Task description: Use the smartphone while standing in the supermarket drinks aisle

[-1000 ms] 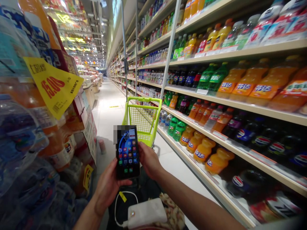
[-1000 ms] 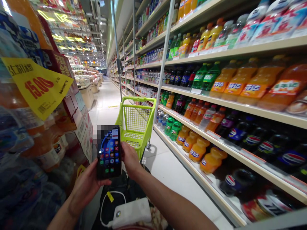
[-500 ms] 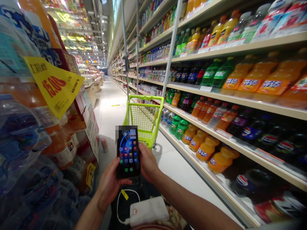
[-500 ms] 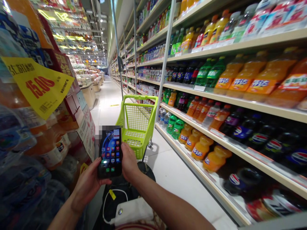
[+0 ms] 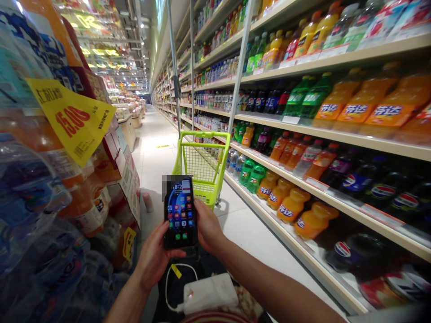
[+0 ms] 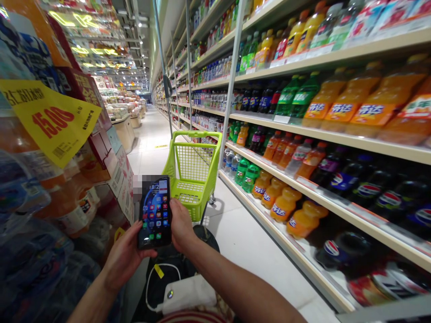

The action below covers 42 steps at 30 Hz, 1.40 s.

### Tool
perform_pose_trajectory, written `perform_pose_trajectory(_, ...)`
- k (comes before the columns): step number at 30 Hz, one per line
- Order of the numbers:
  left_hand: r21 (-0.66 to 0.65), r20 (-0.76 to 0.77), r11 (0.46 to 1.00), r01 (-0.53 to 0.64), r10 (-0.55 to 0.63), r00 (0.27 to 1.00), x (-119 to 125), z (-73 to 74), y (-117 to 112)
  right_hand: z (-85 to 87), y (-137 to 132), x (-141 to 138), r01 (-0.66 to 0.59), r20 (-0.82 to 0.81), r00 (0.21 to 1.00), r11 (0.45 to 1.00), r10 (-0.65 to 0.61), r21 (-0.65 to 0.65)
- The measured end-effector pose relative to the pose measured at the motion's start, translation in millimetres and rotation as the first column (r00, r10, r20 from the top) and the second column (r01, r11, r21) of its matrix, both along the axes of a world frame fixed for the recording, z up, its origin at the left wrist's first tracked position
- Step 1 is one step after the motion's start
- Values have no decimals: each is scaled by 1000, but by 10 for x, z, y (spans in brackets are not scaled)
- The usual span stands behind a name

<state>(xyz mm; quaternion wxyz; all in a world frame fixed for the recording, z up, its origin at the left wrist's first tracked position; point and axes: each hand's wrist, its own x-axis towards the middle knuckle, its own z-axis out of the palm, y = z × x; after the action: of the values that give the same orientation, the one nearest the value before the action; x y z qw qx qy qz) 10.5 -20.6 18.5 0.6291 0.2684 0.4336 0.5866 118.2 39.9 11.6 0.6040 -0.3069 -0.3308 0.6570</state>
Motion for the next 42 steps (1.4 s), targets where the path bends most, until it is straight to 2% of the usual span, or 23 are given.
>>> perform_pose_trajectory(6, 12, -36, 1000, -20, 20, 999, 12, -14, 0, 42, -18, -2, 3, -12, 1000, 1000, -3, -10)
perform_pose_trajectory(11, 45, -118, 996, 81, -75, 990, 14, -20, 8, 27, -14, -30, 21, -22, 1000, 1000, -21, -7)
perform_pose_trajectory(15, 65, -153, 994, 93, -82, 985, 2, -23, 17, 19, -10, -44, 14, -25, 1000, 1000, -14, 6)
perform_pose_trajectory(22, 46, -132, 997, 66, -59, 989, -14, -33, -1, 7, -13, -45, -27, -33, 999, 1000, 28, 11)
perform_pose_trajectory(30, 19, -46, 1000, 11, -10, 999, -52, -41, -17, -7, -5, -72, 11, -9, 1000, 1000, -11, -2)
perform_pose_trajectory(39, -17, -97, 999, -47, 45, 994, -45, -15, -2, 23, -46, -112, -56, -35, 998, 998, 57, 25)
perform_pose_trajectory(42, -28, -68, 997, -65, 63, 996, -53, -19, 2, -11, -33, -118, -28, -15, 999, 999, 28, 17)
